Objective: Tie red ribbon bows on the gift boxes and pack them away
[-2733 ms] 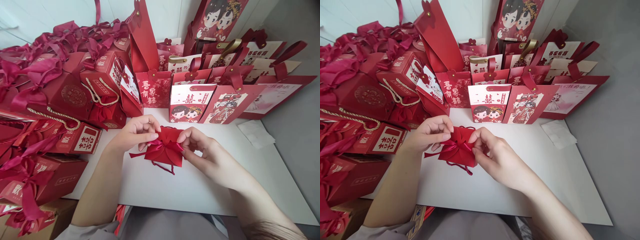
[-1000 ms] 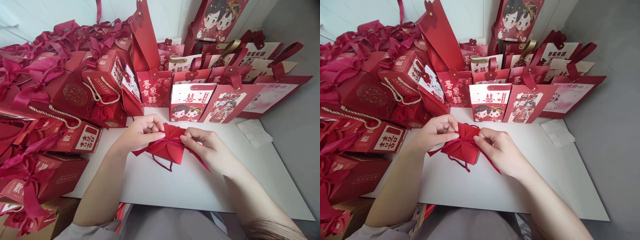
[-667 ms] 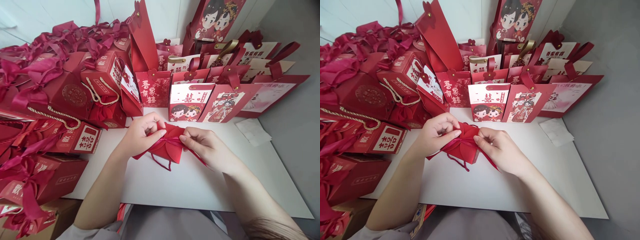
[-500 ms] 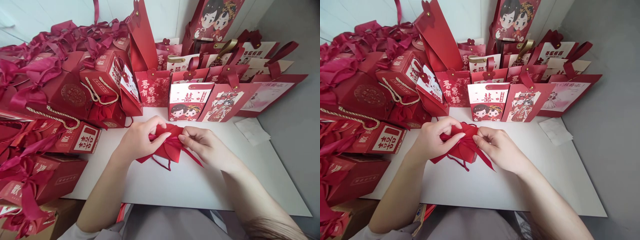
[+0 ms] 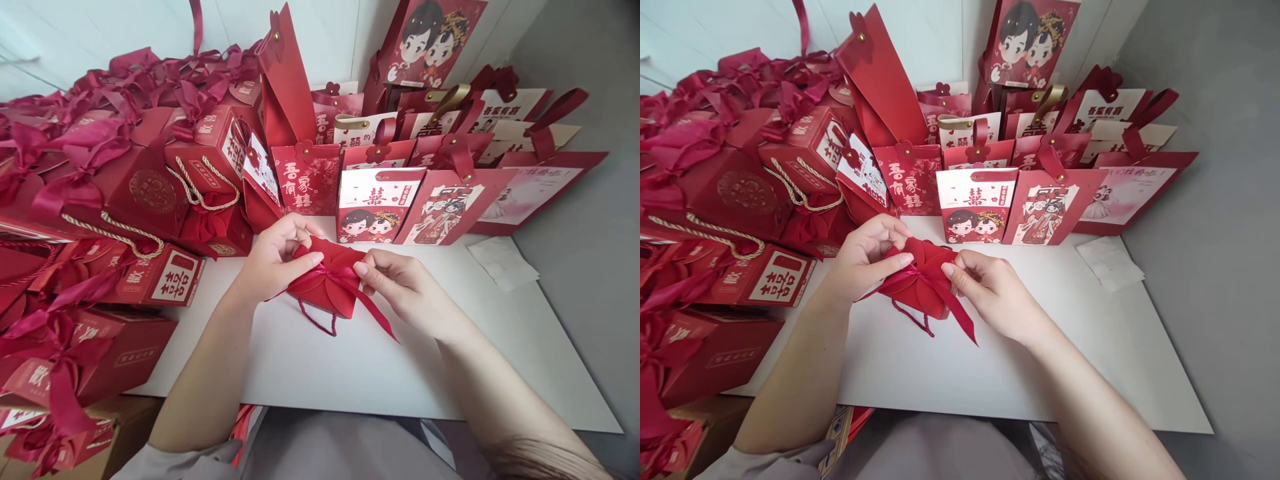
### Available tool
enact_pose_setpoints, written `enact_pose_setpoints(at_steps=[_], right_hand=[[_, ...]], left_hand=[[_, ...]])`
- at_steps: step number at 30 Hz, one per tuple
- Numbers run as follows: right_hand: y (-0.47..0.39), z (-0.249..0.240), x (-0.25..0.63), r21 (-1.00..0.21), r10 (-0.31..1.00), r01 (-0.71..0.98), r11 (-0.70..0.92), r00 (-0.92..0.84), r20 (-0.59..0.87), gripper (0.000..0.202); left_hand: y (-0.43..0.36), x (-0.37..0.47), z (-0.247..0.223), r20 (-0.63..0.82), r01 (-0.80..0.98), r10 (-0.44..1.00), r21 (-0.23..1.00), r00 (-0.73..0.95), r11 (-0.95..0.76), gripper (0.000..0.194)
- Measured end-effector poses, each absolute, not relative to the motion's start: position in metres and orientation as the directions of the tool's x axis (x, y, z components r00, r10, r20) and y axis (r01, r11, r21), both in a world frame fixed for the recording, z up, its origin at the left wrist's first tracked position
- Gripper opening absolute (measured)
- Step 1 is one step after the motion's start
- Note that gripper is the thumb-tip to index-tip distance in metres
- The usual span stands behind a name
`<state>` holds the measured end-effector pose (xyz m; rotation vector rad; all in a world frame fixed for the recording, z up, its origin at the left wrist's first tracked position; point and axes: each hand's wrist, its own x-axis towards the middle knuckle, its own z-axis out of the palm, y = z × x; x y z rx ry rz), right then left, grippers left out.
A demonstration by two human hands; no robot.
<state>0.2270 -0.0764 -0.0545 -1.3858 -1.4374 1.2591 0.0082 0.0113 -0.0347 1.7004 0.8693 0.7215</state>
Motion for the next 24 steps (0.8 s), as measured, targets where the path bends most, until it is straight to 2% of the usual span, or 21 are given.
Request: enact_pose_setpoints(at_steps=[4,6,8,9,11,13,15,18,24], right_hand=[[-0.074,-0.058,0.228,-0.931,0.999,0.365,-0.010,0.035,0.003,0.035],[-0.079,-0.053,0.228,-0.882,0.970,0.455,0.119,0.138,0.202,0.023],[-0.087,-0.044,0.225,-0.747,0.858,0.576,0.332,0.144,0.493,0.011],[-0.092,-0.040,0.223,-0.653,0.799,0.607,0.452,0.050,0.599,0.007],[-0.100,-0.035,0.217,-0.447,0.690,0.606,0.658,-0.247,0.680,0.007],[-0.105,-0.035,0.208,-0.288,0.629,0.623,0.727,-0.435,0.644,0.017],[-0.105,-0.039,0.200,-0.206,0.627,0.647,0.734,-0.530,0.571,0.021],[-0.102,-0.046,0.194,-0.195,0.632,0.641,0.742,-0.573,0.522,0.016],[-0.102,-0.042,0.205,-0.442,0.657,0.488,0.753,-0.517,0.548,0.015]], left_hand=[[0.008,0.007,-0.029,-0.031,0.286,0.787,0.940,0.616,-0.186,0.031],[0.007,0.007,-0.027,-0.062,0.300,0.765,0.938,0.641,-0.175,0.032],[0.007,0.007,-0.027,-0.085,0.274,0.748,0.953,0.658,-0.133,0.029],[0.008,0.006,-0.028,-0.095,0.246,0.740,0.964,0.666,-0.097,0.027],[0.010,0.006,-0.029,-0.104,0.178,0.729,0.984,0.676,-0.025,0.024],[0.011,0.006,-0.031,-0.099,0.137,0.738,0.991,0.667,0.009,0.022],[0.012,0.005,-0.033,-0.080,0.126,0.757,0.992,0.648,-0.004,0.021],[0.013,0.005,-0.034,-0.079,0.138,0.758,0.990,0.647,-0.015,0.019],[0.012,0.008,-0.036,-0.105,0.149,0.767,0.989,0.634,0.012,0.013]])
